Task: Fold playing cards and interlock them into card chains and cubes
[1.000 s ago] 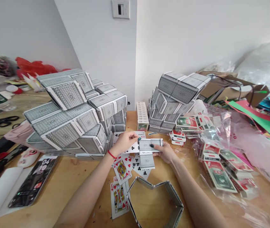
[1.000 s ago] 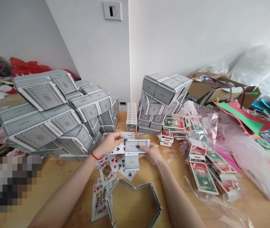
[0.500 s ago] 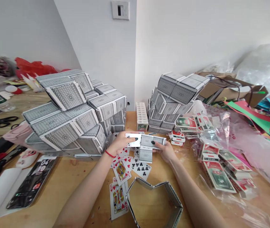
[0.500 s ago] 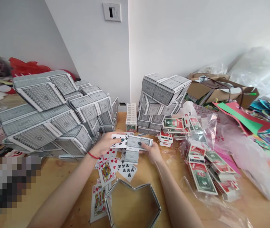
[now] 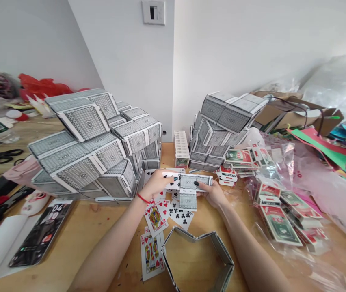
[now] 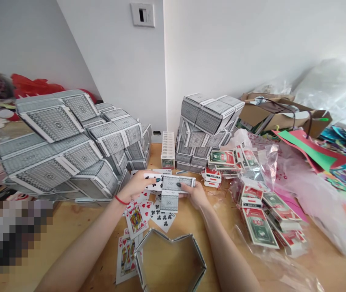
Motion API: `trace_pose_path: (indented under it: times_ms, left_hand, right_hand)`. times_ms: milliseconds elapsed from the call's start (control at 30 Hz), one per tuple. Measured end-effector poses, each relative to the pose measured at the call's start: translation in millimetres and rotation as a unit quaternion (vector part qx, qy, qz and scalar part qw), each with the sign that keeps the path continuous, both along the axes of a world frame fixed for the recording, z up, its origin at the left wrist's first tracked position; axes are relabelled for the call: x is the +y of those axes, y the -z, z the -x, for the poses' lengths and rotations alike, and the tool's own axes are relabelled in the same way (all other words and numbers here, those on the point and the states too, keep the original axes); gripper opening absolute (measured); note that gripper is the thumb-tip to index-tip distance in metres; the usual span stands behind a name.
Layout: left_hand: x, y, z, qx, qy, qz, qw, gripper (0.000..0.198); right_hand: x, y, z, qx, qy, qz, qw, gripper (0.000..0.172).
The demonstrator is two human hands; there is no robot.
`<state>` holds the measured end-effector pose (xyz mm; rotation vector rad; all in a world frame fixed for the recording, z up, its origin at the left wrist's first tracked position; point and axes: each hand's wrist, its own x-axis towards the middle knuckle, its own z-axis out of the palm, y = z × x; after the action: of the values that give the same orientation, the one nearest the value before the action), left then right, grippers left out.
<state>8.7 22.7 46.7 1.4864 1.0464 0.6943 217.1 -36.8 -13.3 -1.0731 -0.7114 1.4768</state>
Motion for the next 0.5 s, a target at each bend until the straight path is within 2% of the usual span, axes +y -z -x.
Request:
trace_pose_path:
  times_ms: [133,333,500]
  left_hand:
    - [-2.2,-0.2,-2.2,0.010,-0.005,-0.026,1.000,0.029]
    - [-4.8,-7.1,-2.9,0.056,-0.001,-0.124,0.991,0.032]
    - [-6.4,-10.1,-3.7,0.066,-0.004,-0.139,0.988,0.029]
  right_hand:
    - [0.1,0.3,2.2,-0.004,0.009,-0.003,1.000,0.032]
    - [1.1,2.6,3.9,-0.006,0.021,-0.008,1.000,0.035]
    - [1.0,1.0,2.5,0.000,0.008,-0.008,1.000,0.034]
